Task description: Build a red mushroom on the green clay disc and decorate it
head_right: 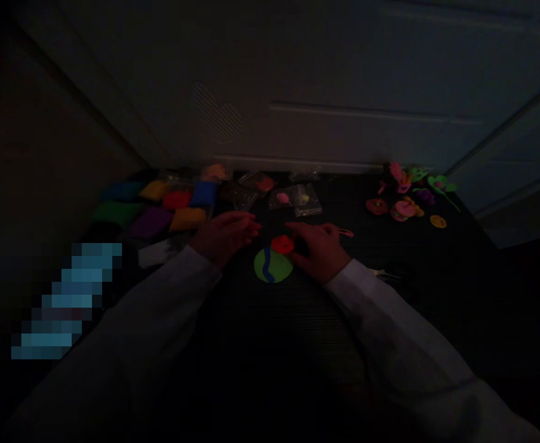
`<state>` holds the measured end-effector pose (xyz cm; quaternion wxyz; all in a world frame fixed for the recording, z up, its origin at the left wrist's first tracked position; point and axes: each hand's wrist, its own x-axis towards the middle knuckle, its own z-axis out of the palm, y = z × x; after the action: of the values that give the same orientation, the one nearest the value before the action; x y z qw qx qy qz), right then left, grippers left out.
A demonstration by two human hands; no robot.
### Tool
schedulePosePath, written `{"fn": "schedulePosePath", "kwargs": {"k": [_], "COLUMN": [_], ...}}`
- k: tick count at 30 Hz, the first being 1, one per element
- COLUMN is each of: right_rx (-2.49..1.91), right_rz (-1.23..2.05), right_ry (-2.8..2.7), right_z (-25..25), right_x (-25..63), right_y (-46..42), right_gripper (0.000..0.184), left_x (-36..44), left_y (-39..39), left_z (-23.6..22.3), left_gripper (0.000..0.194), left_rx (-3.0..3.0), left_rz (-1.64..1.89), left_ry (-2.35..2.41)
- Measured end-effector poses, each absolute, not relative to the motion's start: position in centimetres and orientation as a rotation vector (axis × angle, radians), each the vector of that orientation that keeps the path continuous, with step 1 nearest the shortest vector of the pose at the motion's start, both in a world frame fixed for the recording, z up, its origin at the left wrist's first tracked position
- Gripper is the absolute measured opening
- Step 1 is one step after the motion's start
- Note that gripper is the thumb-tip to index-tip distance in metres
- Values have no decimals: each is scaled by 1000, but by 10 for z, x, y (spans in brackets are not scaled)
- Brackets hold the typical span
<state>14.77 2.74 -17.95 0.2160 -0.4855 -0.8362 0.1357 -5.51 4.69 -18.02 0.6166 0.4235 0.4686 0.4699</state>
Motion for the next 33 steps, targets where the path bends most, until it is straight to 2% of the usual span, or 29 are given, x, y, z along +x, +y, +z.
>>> {"fn": "schedulePosePath", "kwargs": {"k": [6,11,16,26,30,33], "right_rx": [-1297,-1246,-1088,-1106,-1072,-1040], "right_rz": [312,95,-107,-126,-111,-108], "right_ry": [-2319,-2146,-2189,-2156,-2204,-2210], "right_z": [-169,-146,-137,-143,-145,-147], "right_x": [157,149,122,123,124,124], "right_y": [26,14,-3,-1,-1,-1], "right_gripper": [43,16,18,15,23,18], "left_x": [-56,-46,-39,-42,-43,-44], "left_y": [44,33,22,22,24,25], "left_z": [-173,-169,-164,-163,-167,-169], "left_gripper": [15,17,19,19,20,21], "left_rx": [692,728,772,853,911,973], "left_rz": [1030,1002,987,966,969,959], "left_ry": [846,768,687,714,773,825]}}
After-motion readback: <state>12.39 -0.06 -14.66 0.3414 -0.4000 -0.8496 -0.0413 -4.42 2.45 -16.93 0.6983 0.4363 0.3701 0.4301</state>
